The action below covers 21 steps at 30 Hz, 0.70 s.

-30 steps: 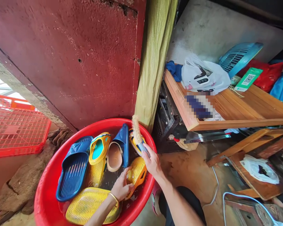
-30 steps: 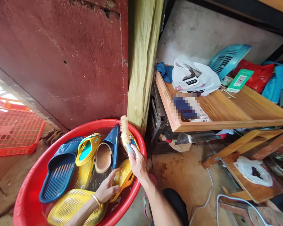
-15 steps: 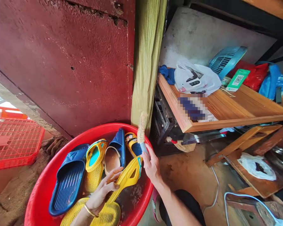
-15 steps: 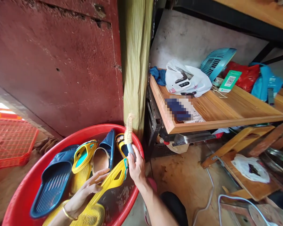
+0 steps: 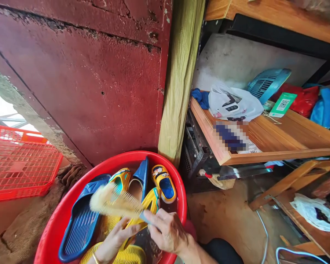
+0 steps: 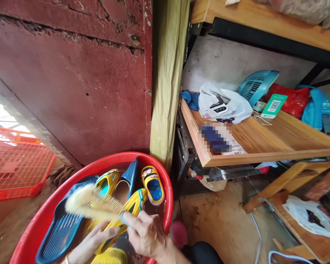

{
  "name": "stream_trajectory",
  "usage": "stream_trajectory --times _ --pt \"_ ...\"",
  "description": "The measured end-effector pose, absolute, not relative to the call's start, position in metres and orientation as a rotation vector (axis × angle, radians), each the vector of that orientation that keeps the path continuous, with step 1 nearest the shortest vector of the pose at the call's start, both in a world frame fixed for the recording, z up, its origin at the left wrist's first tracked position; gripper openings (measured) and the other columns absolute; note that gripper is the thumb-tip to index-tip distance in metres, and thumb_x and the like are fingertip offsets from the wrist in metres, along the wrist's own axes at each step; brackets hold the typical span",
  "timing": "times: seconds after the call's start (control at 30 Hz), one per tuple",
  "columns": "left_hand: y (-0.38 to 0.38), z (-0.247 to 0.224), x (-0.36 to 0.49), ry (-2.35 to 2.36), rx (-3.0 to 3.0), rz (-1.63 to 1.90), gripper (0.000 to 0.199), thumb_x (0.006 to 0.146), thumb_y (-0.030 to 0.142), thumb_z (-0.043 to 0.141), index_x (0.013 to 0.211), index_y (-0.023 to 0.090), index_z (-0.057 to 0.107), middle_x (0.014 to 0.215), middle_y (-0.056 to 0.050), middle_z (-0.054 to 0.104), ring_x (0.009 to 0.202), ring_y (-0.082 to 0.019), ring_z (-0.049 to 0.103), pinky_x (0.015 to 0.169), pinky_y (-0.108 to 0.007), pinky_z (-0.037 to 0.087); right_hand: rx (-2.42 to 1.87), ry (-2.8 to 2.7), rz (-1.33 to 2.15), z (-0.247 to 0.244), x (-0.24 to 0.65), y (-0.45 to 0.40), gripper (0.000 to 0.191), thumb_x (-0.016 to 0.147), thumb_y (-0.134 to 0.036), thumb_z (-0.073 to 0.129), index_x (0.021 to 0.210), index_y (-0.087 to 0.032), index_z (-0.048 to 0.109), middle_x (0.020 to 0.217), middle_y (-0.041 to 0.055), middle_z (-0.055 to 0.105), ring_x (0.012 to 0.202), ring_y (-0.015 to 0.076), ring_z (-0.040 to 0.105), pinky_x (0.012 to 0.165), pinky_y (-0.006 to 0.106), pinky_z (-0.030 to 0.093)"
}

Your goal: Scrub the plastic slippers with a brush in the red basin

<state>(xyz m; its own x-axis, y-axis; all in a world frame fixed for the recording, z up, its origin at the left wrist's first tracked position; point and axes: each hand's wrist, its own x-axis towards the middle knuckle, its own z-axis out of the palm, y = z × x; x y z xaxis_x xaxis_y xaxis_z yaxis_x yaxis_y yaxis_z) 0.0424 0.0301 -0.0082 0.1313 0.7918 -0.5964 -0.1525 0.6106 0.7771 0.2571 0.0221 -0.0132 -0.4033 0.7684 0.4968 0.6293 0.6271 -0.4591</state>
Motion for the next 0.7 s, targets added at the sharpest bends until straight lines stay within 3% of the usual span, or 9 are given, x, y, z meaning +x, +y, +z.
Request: stream_trajectory --times 0.1,0.23,0.4,0.57,0.7 --pt "0.026 -0.003 0.036 1.305 0.710 0.816 0.062 0.057 0.047 0.090 0.113 0.023 0.076 0.112 -0.011 0.078 0.111 -0.037 0.068 0.086 -0.043 0.057 -1.178 -2.199 0.282 -0.010 0.265 0.030 0.048 0.099 -0.030 0.051 0.147 -0.029 0.058 0.090 0.0062 0.073 0.068 0.0187 0.071 0.064 0.027 0.060" --pt "0.031 0.016 0.018 1.277 0.656 0.846 0.062 0.059 0.046 0.089 0.117 0.028 0.076 0.122 -0.009 0.077 0.122 -0.039 0.065 0.090 -0.046 0.058 -1.355 -1.904 0.289 -0.012 0.287 0.055 0.048 0.101 -0.029 0.045 0.146 -0.022 0.059 0.107 0.0118 0.077 0.092 0.0258 0.075 0.085 0.037 0.063" --pt "0.043 0.028 0.007 1.038 0.359 0.831 0.064 0.060 0.051 0.088 0.114 0.018 0.077 0.124 -0.015 0.075 0.128 -0.045 0.061 0.097 -0.054 0.057 -1.305 -1.756 0.350 -0.020 0.281 0.054 0.048 0.102 -0.028 0.043 0.148 -0.021 0.056 0.132 0.0119 0.070 0.118 0.0272 0.069 0.103 0.042 0.057" --pt "0.039 0.032 0.010 0.927 0.137 0.950 0.067 0.075 0.036 0.080 0.137 0.018 0.064 0.116 -0.018 0.078 0.120 -0.044 0.066 0.093 -0.058 0.058 -1.227 -1.820 0.441 -0.022 0.259 0.047 0.049 0.103 -0.028 0.043 0.151 -0.022 0.052 0.139 0.0101 0.067 0.124 0.0253 0.066 0.104 0.039 0.056" --pt "0.040 0.035 0.016 0.896 0.030 1.021 0.069 0.079 0.041 0.075 0.144 0.026 0.058 0.115 -0.015 0.079 0.116 -0.041 0.070 0.085 -0.053 0.062 -1.359 -1.713 0.397 -0.019 0.260 0.060 0.046 0.105 -0.033 0.038 0.145 -0.018 0.059 0.128 0.0136 0.073 0.114 0.0269 0.072 0.097 0.039 0.060"
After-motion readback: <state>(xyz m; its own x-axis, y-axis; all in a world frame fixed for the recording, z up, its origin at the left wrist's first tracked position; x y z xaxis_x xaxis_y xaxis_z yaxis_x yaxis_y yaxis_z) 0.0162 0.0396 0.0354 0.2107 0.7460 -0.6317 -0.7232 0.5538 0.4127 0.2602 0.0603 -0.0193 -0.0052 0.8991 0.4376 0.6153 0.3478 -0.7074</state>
